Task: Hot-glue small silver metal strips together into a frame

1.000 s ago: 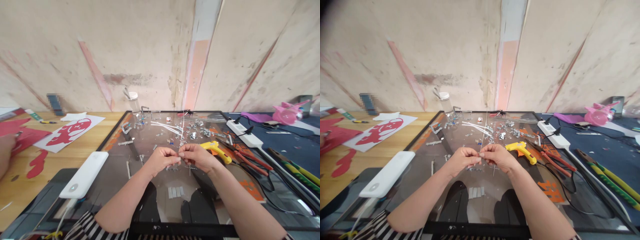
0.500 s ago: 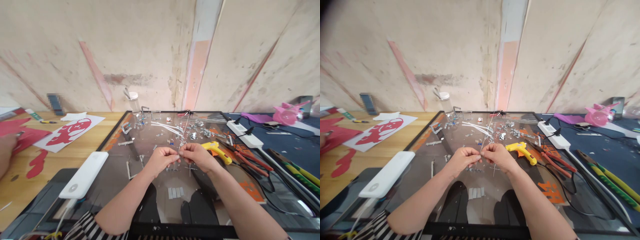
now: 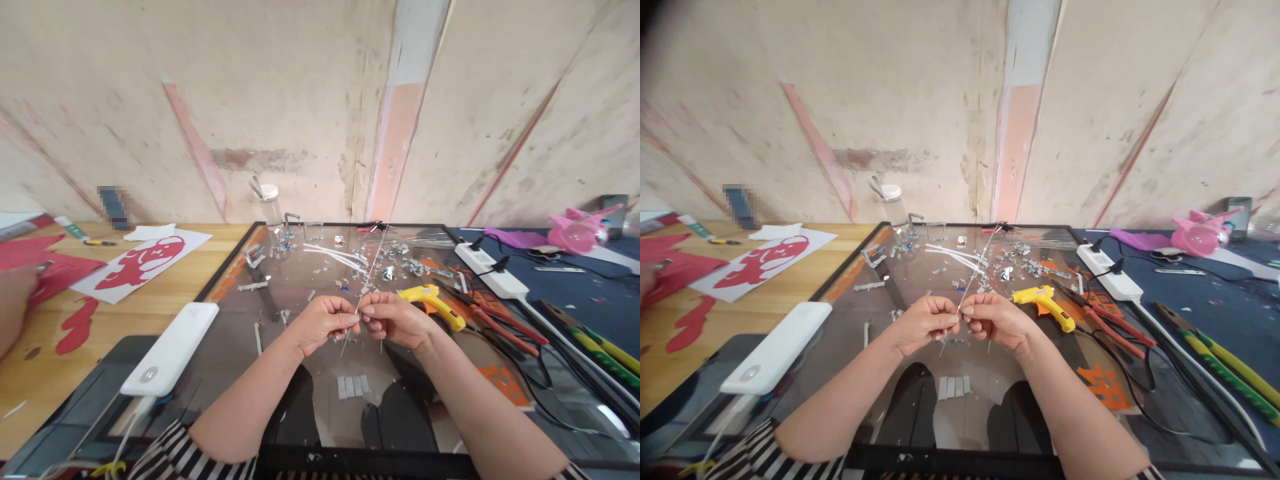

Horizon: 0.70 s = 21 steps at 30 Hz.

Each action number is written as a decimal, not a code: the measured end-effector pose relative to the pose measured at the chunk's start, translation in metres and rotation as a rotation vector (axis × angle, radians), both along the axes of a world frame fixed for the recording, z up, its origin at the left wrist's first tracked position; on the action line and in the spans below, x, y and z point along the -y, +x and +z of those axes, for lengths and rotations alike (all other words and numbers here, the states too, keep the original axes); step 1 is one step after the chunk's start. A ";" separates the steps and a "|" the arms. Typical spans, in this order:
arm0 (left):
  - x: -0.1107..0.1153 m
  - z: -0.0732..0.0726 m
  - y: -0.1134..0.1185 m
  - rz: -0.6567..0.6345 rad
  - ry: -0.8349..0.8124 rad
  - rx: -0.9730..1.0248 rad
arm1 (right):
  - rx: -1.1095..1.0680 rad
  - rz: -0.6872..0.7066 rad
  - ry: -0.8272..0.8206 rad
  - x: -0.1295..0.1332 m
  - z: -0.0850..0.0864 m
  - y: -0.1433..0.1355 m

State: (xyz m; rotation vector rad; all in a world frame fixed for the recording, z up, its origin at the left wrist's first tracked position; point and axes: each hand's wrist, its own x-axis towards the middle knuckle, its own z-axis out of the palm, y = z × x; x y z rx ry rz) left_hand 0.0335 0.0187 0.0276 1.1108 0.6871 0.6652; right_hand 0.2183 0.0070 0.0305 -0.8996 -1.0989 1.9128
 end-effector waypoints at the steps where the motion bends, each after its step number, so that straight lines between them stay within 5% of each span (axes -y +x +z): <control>1: 0.000 0.000 -0.001 -0.020 -0.003 0.003 | -0.006 0.010 -0.003 0.000 0.000 0.000; 13: 0.001 0.000 -0.005 -0.155 -0.068 0.101 | 0.078 0.068 0.145 0.003 -0.001 0.001; 21: -0.002 -0.003 -0.004 -0.071 -0.018 0.014 | 0.237 -0.038 0.276 0.003 0.004 0.003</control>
